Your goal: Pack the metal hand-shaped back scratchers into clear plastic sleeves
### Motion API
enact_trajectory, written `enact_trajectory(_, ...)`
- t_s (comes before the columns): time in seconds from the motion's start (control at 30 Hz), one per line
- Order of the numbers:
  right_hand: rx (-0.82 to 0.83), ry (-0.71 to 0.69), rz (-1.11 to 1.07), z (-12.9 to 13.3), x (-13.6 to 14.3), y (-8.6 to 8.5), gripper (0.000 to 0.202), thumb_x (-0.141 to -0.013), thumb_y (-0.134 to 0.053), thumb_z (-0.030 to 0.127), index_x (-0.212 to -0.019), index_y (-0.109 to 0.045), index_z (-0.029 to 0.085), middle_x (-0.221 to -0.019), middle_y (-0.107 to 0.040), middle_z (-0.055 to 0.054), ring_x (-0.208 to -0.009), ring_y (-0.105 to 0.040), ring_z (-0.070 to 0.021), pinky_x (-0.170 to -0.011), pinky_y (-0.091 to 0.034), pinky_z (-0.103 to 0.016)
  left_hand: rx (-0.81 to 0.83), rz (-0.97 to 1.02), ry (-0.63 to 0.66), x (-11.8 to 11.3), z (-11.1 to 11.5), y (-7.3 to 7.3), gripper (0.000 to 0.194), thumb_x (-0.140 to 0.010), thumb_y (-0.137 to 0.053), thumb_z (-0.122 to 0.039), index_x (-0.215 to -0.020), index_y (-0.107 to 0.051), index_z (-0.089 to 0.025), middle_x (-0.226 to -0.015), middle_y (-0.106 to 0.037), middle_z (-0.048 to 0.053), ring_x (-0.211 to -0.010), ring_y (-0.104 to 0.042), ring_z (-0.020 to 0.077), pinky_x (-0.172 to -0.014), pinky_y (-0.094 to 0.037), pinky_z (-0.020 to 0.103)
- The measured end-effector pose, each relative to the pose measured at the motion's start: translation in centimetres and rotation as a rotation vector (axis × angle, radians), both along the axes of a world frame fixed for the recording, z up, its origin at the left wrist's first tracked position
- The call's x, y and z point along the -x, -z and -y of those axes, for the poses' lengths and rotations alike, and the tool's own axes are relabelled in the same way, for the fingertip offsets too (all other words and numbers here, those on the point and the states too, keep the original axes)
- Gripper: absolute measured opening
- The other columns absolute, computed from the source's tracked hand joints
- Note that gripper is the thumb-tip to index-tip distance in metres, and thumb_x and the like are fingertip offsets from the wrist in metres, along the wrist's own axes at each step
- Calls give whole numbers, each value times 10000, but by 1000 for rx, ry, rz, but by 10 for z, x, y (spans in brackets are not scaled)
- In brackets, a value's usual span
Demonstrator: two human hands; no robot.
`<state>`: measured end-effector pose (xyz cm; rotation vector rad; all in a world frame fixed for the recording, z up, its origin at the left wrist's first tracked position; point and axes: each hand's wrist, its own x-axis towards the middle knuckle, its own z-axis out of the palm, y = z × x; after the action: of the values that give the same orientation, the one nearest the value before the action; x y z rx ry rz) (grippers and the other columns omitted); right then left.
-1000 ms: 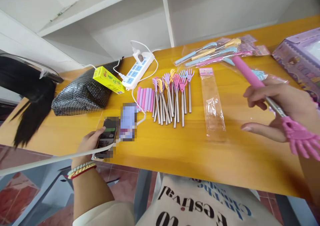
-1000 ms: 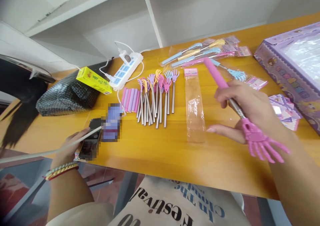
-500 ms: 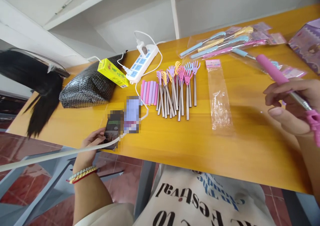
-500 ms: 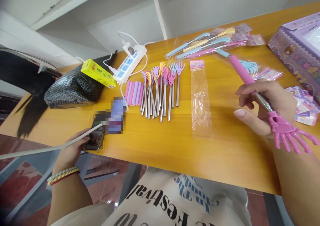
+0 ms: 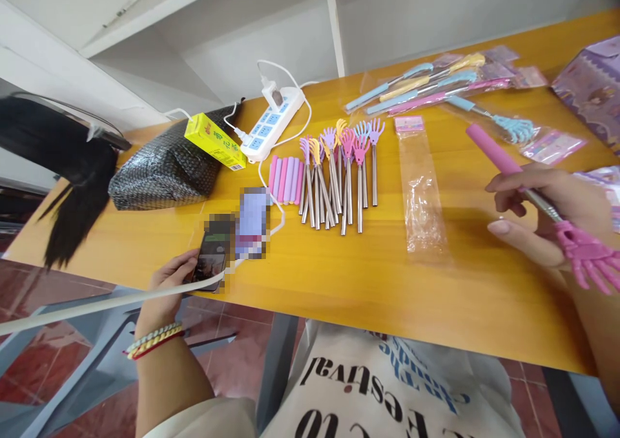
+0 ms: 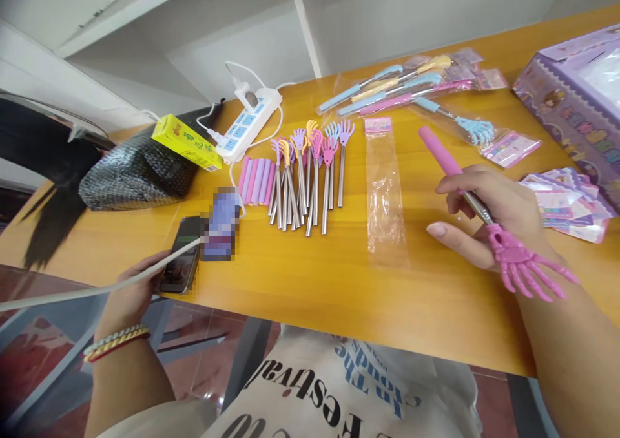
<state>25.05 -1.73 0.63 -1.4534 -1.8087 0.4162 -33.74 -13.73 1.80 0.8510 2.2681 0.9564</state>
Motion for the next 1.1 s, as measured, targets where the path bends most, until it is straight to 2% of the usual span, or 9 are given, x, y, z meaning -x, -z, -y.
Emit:
enact_trajectory(0.07, -23, -198, -20, 0, -2, -2, 488, -468, -803, 383, -907, -600, 321, -677, -595, -90, -479, -505, -163, -510, -430, -383, 1, -24, -17, -6, -2, -3, 466, -570, -714, -352, -988, -673, -150, -825, -691, 16, -719, -589, 148, -638, -470, 228)
enact_trajectory(0.13, -64, -272, -15, -1, -3, -3, 524, -482, -809, 322, -954, -582, 331, -687, -582, -80, -497, -500, -164, -510, -421, -380, 12, -48, -31, -12, -5, -5, 460, -550, -723, -345, -961, -679, -144, -796, -685, 15, -702, -584, 142, -627, -473, 223)
enact_trajectory(0.23, -108, -298, 3, -1, -3, -3, 533, -503, -802, 309, -985, -576, 331, -693, -575, -78, -516, -504, -162, -511, -412, -373, 24, -58, -46, -14, -6, -6, 484, -551, -720, -344, -985, -670, -137, -783, -675, 20, -687, -579, 141, -616, -477, 229)
enact_trajectory(0.37, -109, -299, 34, 1, -2, -4, 524, -531, -784, 321, -1005, -563, 346, -719, -578, -77, -540, -520, -171, -529, -419, -370, 30, -41, -48, -6, -4, 0, 499, -559, -726, -346, -1007, -657, -136, -805, -675, 31, -720, -583, 160, -638, -482, 253)
enact_trajectory(0.57, -155, -334, 67, 2, 2, -8, 481, -576, -762, 312, -1007, -550, 322, -739, -576, -73, -559, -518, -158, -532, -421, -345, -63, -14, -9, -1, -10, 1, 325, -593, -656, -338, -850, -649, -140, -885, -660, 28, -836, -562, 168, -731, -454, 244)
enact_trajectory(0.7, -214, -376, 79, 2, 4, -9, 476, -614, -741, 312, -1048, -546, 283, -713, -550, -55, -575, -507, -156, -532, -416, -335, 110, -173, 59, -19, -21, -7, 343, -601, -655, -401, -823, -591, -147, -787, -605, 3, -711, -529, 144, -613, -420, 237)
enact_trajectory(0.8, -213, -382, 70, 3, 5, -8, 418, -664, -699, 336, -1044, -545, 254, -728, -530, -39, -594, -496, -150, -545, -413, -321, 239, -265, 62, -31, -27, -11, 401, -596, -675, -443, -854, -554, -160, -725, -569, -25, -628, -511, 129, -542, -389, 227)
enact_trajectory(0.97, -222, -406, 72, 5, 6, -9, 397, -679, -689, 306, -1032, -541, 203, -737, -511, -36, -620, -495, -148, -563, -408, -307, 234, -235, 63, -33, -26, -10, 397, -597, -682, -431, -864, -532, -178, -684, -561, -46, -607, -521, 134, -544, -401, 230)
enact_trajectory(1.1, -239, -420, 71, 6, 9, -13, 377, -696, -677, 302, -1026, -538, 186, -737, -498, -40, -629, -492, -148, -565, -405, -303, 289, -341, 52, -30, -29, -13, 344, -646, -631, -486, -815, -585, -190, -705, -607, -35, -702, -559, 161, -630, -419, 248)
